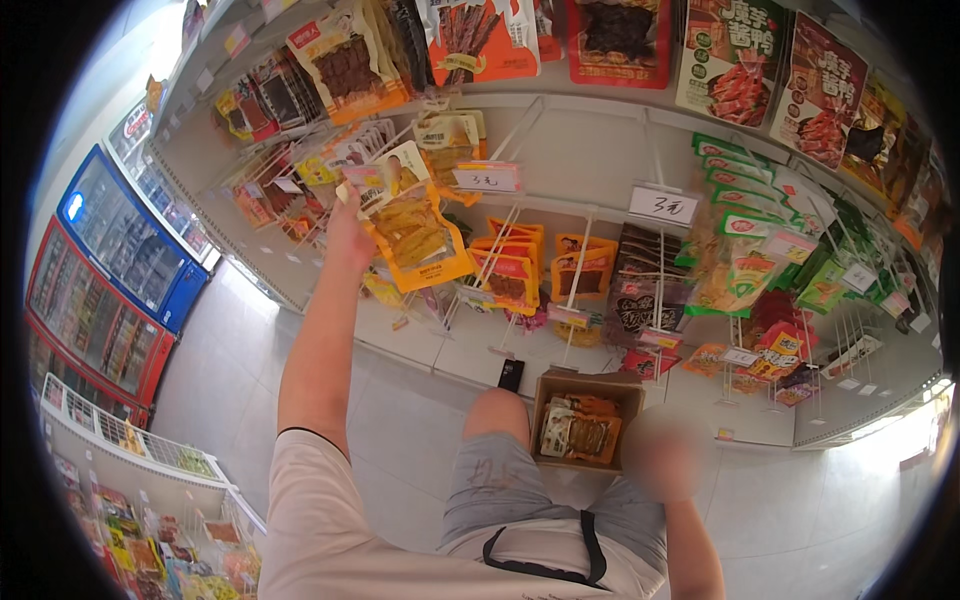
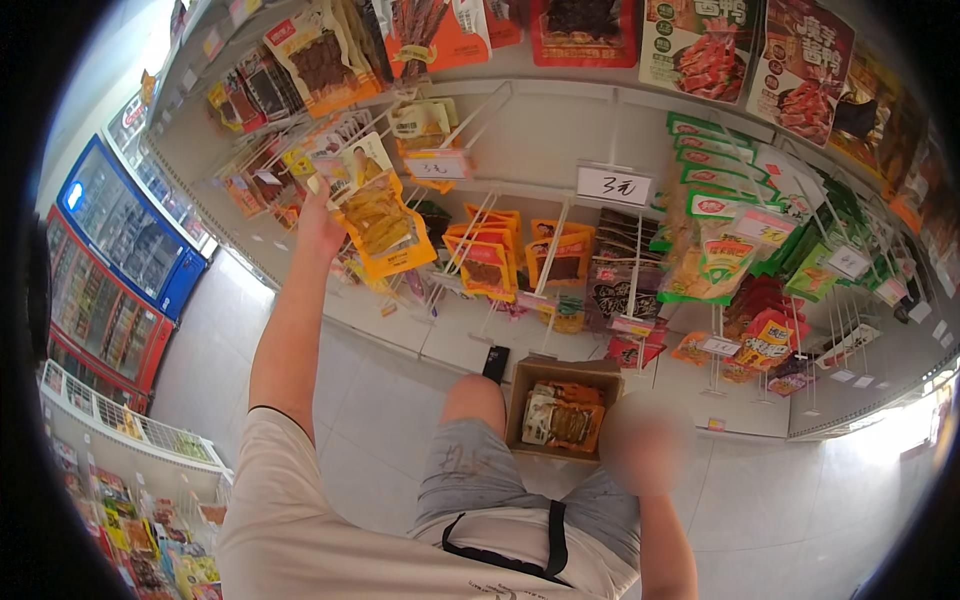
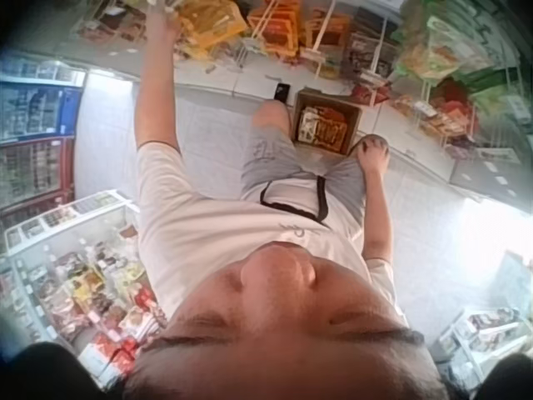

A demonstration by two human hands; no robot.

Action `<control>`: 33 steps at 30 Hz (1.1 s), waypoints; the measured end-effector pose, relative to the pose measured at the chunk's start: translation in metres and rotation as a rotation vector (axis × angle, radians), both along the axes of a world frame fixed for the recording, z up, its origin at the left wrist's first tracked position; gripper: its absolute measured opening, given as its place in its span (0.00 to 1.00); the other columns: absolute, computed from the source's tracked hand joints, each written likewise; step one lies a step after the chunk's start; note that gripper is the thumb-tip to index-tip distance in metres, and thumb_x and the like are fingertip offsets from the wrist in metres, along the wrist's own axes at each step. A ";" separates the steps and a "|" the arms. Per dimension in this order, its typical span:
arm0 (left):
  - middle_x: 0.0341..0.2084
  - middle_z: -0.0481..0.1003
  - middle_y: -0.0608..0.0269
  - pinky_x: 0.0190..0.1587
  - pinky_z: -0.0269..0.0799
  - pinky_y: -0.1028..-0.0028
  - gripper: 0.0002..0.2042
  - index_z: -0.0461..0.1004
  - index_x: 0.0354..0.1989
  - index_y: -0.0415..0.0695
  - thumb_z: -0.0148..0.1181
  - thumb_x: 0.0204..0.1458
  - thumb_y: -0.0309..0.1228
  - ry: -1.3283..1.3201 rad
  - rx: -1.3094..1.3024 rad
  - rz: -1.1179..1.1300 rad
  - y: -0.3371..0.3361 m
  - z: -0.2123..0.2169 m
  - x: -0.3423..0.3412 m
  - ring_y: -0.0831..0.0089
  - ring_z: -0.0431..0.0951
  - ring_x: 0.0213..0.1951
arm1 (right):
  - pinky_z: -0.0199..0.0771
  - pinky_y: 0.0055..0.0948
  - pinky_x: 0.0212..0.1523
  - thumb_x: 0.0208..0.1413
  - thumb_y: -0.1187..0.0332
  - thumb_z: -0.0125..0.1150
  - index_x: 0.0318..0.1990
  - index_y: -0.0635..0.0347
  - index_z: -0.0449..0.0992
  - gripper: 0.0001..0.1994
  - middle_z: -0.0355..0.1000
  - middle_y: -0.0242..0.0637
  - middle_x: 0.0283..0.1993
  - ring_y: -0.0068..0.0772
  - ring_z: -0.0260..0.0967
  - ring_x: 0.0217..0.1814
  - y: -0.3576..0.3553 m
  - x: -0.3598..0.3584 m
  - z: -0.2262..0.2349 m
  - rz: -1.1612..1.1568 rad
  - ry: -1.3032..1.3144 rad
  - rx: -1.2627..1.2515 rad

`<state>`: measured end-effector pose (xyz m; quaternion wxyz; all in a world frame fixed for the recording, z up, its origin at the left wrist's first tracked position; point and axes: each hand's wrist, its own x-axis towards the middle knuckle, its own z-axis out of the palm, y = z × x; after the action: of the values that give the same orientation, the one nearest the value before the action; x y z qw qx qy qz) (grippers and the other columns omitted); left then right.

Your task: The person sits on the floor of a grocery store aisle and restocks a shelf with packaged snacks. They repeatedly pick up yellow snack packets from a cardboard box on their lap and place them onto the wire rack shelf.

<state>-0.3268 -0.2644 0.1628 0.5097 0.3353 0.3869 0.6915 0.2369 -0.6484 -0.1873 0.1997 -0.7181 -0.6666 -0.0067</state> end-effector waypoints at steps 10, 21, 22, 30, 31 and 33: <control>0.77 0.64 0.67 0.77 0.61 0.49 0.25 0.59 0.81 0.53 0.52 0.79 0.38 -0.100 0.078 -0.088 0.008 -0.012 0.002 0.60 0.66 0.75 | 0.78 0.50 0.61 0.65 0.59 0.70 0.60 0.59 0.81 0.21 0.79 0.47 0.58 0.50 0.77 0.60 0.000 -0.001 0.006 0.034 -0.070 -0.046; 0.79 0.61 0.64 0.78 0.58 0.50 0.28 0.57 0.83 0.53 0.53 0.78 0.42 0.097 0.031 0.039 0.013 -0.009 0.016 0.60 0.62 0.77 | 0.76 0.52 0.64 0.65 0.57 0.70 0.63 0.58 0.80 0.23 0.79 0.46 0.61 0.50 0.76 0.63 0.001 0.008 -0.016 -0.035 0.004 -0.054; 0.79 0.61 0.63 0.77 0.58 0.51 0.28 0.57 0.83 0.53 0.53 0.79 0.42 0.102 0.093 -0.001 0.012 -0.006 0.019 0.59 0.62 0.77 | 0.77 0.52 0.64 0.65 0.57 0.70 0.62 0.58 0.80 0.23 0.79 0.47 0.61 0.51 0.76 0.62 0.001 0.008 -0.016 -0.021 -0.022 -0.011; 0.71 0.68 0.58 0.70 0.67 0.55 0.25 0.62 0.79 0.47 0.51 0.77 0.40 0.213 0.097 0.246 0.025 -0.007 0.040 0.59 0.70 0.69 | 0.77 0.50 0.62 0.65 0.57 0.70 0.59 0.58 0.82 0.20 0.79 0.46 0.58 0.50 0.77 0.61 -0.001 0.003 0.008 -0.040 -0.003 -0.111; 0.70 0.69 0.57 0.69 0.69 0.56 0.25 0.62 0.78 0.46 0.51 0.77 0.39 0.224 0.090 0.262 0.022 -0.004 0.042 0.59 0.71 0.67 | 0.78 0.49 0.60 0.65 0.58 0.70 0.58 0.58 0.82 0.19 0.80 0.45 0.56 0.49 0.77 0.59 -0.001 0.002 0.010 -0.033 -0.007 -0.095; 0.68 0.71 0.57 0.67 0.71 0.56 0.24 0.63 0.77 0.45 0.51 0.76 0.39 0.274 0.100 0.266 0.025 -0.011 0.035 0.60 0.73 0.65 | 0.79 0.46 0.56 0.64 0.59 0.70 0.55 0.57 0.83 0.17 0.80 0.42 0.53 0.45 0.78 0.55 0.000 -0.001 0.015 -0.018 -0.014 -0.063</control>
<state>-0.2917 -0.2391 0.1520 0.3394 0.3970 0.4586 0.7190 0.2363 -0.6480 -0.1726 0.1723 -0.7299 -0.6615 0.0074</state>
